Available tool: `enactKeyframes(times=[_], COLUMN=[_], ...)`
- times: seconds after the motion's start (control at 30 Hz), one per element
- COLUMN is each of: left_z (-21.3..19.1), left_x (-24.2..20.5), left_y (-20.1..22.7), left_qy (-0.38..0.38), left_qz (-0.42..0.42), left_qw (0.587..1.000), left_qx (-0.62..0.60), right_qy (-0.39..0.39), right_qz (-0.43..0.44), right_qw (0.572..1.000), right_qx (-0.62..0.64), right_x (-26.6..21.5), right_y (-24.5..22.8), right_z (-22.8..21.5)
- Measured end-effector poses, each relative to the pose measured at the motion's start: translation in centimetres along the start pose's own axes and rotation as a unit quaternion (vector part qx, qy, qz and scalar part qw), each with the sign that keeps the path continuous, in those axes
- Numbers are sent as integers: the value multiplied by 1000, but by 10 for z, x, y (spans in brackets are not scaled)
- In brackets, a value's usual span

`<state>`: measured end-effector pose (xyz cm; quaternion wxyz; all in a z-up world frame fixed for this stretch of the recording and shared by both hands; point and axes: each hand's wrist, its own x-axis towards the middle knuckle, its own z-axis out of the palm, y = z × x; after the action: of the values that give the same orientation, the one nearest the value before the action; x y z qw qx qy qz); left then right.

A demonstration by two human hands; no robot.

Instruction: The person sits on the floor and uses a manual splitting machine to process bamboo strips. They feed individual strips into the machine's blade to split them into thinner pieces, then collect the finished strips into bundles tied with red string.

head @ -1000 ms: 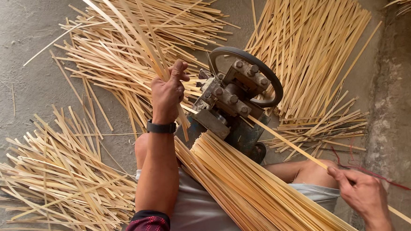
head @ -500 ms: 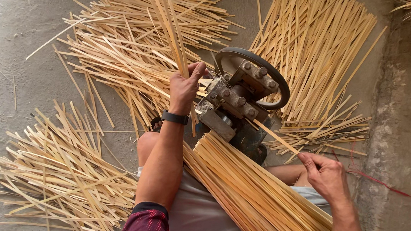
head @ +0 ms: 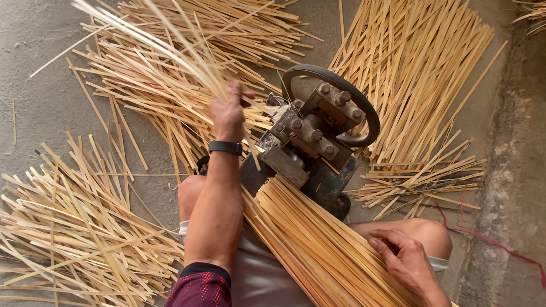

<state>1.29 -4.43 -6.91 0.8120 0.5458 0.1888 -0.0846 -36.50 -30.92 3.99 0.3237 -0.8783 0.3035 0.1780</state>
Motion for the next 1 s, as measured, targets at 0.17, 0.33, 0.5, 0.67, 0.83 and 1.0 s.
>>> enactKeyframes(times=[0.17,0.33,0.5,0.67,0.83,1.0], left_z=[-13,-1,43,63,34,11], left_x=[-30,-103,-196,-226,-176,-125], left_y=[63,95,89,85,100,101], left_qy=[-58,-310,-595,-615,-502,-333], left_qz=[201,223,220,245,251,119], left_qw=[978,923,753,659,821,935], left_qx=[-5,40,178,358,109,26], right_qy=[73,303,439,265,262,272], right_qz=[-150,-291,-410,-392,-199,-143], right_qw=[986,901,760,877,944,949], right_qx=[24,-111,-249,-76,12,-73], right_x=[-7,-17,-31,-20,-7,10], right_y=[-6,-72,-133,-89,-16,-1], right_z=[-9,-33,-70,-78,-57,-29])
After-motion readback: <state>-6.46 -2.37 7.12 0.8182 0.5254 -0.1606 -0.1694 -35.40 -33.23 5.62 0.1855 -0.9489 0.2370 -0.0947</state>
